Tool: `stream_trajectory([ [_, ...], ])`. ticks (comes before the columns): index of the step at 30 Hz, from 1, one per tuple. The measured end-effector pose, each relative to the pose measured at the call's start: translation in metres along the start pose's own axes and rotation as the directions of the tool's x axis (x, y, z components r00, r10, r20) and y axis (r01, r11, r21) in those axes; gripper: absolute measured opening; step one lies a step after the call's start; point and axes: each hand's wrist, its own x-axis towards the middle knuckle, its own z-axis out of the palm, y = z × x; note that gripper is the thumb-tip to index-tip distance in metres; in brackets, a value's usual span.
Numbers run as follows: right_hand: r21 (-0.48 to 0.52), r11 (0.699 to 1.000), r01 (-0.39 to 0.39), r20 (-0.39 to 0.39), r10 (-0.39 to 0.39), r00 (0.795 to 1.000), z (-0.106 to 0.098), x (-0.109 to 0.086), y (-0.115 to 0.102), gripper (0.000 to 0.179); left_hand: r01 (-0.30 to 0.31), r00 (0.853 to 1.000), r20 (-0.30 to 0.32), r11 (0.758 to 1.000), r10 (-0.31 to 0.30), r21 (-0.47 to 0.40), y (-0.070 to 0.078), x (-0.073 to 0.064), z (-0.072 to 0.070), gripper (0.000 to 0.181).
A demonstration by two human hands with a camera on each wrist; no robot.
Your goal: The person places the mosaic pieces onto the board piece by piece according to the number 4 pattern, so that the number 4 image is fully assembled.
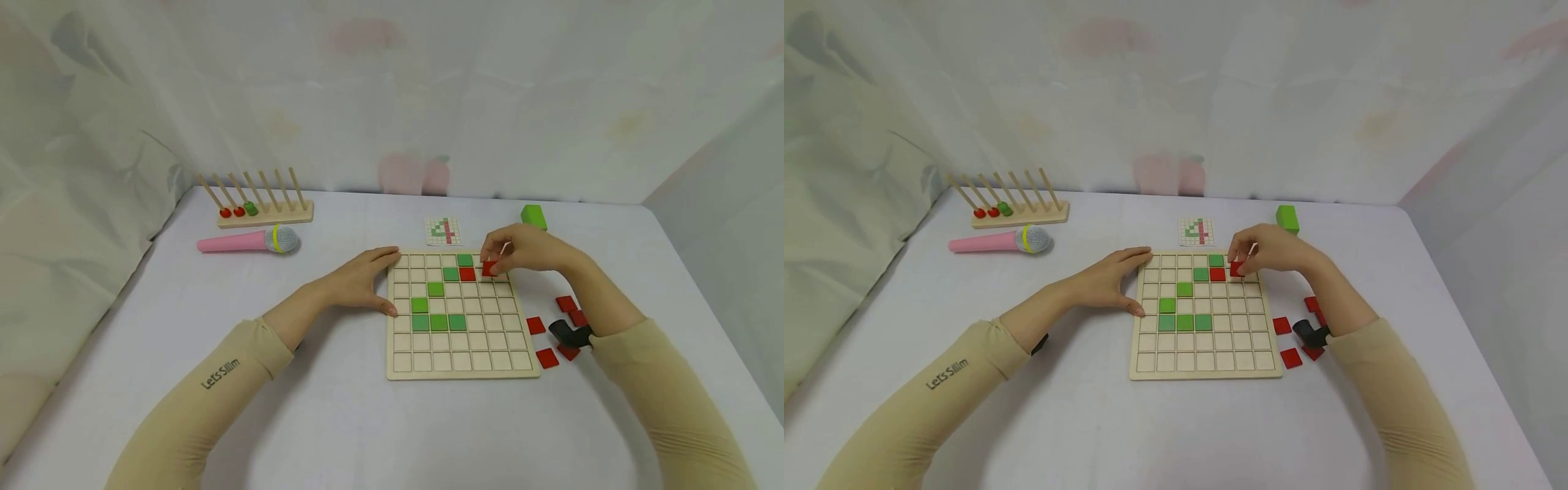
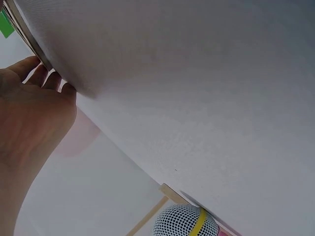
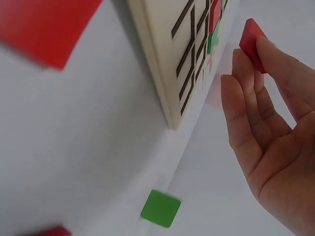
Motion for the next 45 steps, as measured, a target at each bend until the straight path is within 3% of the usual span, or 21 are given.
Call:
stream_trajectory([
  [6,0.064,0.997,0.034,0.026,-0.036,0.999,0.006,0.006,-0.008,0.013,0.000,1.000,0.002,1.000,0.000,-0.001,0.000,0.001,0.000,0.118],
  [21,0.003,1.000,0.026,0.111,-0.026,0.993,0.023,0.020,-0.016,0.015,0.002,1.000,0.000,1.000,-0.002,-0.005,0.000,0.000,0.001,0.119],
  [45,-0.020,0.999,0.033,0.098,-0.031,0.995,0.030,0.019,-0.015,0.013,-0.011,1.000,-0.010,1.000,0.011,-0.001,-0.001,0.001,0.001,0.119],
])
